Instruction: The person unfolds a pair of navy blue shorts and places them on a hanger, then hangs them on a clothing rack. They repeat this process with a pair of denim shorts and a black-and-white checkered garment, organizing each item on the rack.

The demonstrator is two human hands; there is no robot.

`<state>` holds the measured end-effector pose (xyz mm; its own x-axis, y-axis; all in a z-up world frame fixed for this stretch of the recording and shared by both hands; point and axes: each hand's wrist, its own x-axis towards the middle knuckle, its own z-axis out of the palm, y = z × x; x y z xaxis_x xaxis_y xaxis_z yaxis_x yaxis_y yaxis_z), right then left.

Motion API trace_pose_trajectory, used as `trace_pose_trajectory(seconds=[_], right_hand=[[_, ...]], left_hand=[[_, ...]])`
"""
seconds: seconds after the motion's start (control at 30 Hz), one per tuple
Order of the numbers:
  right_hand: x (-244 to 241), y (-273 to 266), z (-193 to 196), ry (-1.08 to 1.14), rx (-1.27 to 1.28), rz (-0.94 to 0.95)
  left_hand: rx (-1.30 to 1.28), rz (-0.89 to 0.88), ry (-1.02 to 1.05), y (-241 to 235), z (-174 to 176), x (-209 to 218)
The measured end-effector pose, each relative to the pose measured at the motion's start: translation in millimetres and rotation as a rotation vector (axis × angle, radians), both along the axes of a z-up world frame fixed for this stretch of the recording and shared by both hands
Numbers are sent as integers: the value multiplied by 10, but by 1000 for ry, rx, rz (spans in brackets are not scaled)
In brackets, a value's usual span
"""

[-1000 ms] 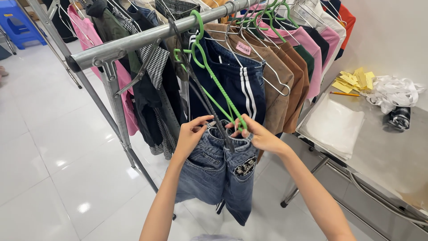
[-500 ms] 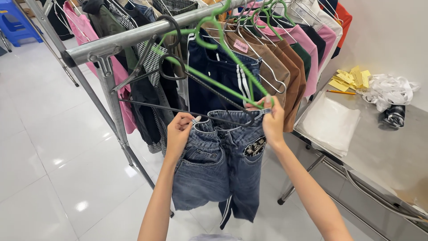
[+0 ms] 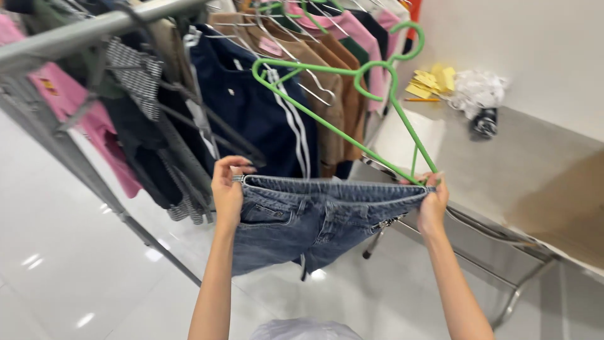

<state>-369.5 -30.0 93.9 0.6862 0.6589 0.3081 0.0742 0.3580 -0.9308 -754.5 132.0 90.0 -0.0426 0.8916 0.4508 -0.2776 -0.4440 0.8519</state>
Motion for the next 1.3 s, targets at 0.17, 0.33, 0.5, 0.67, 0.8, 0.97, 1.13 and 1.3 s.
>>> trace_pose_trajectory(seconds=[0.17, 0.33, 0.5, 0.67, 0.8, 0.97, 1.13, 1.3], right_hand=[[999, -792, -688, 28, -49, -75], [1593, -1616, -779, -73, -78, -162], [2094, -2189, -702, -216, -246, -90], [2443, -2643, -691, -304, -308, 122], [1950, -2957, 13, -208, -538, 474], [2134, -3204, 203, -211, -632, 567], [2309, -3277, 323, -471, -437, 810], [2817, -3412, -185, -460, -409, 706]], left_hand=[[-51, -32, -85, -472, 72, 770], [-99, 114, -103, -876, 0, 1406], [-128, -43, -92, -1432, 104, 1810], [-157, 24, -78, -1394, -491, 2044], [-192, 86, 52, -1224, -794, 2089], [-262, 42, 109, -1612, -276, 2340], [-275, 32, 118, -1567, -595, 2544], [-288, 216, 313, -1869, -515, 2572]])
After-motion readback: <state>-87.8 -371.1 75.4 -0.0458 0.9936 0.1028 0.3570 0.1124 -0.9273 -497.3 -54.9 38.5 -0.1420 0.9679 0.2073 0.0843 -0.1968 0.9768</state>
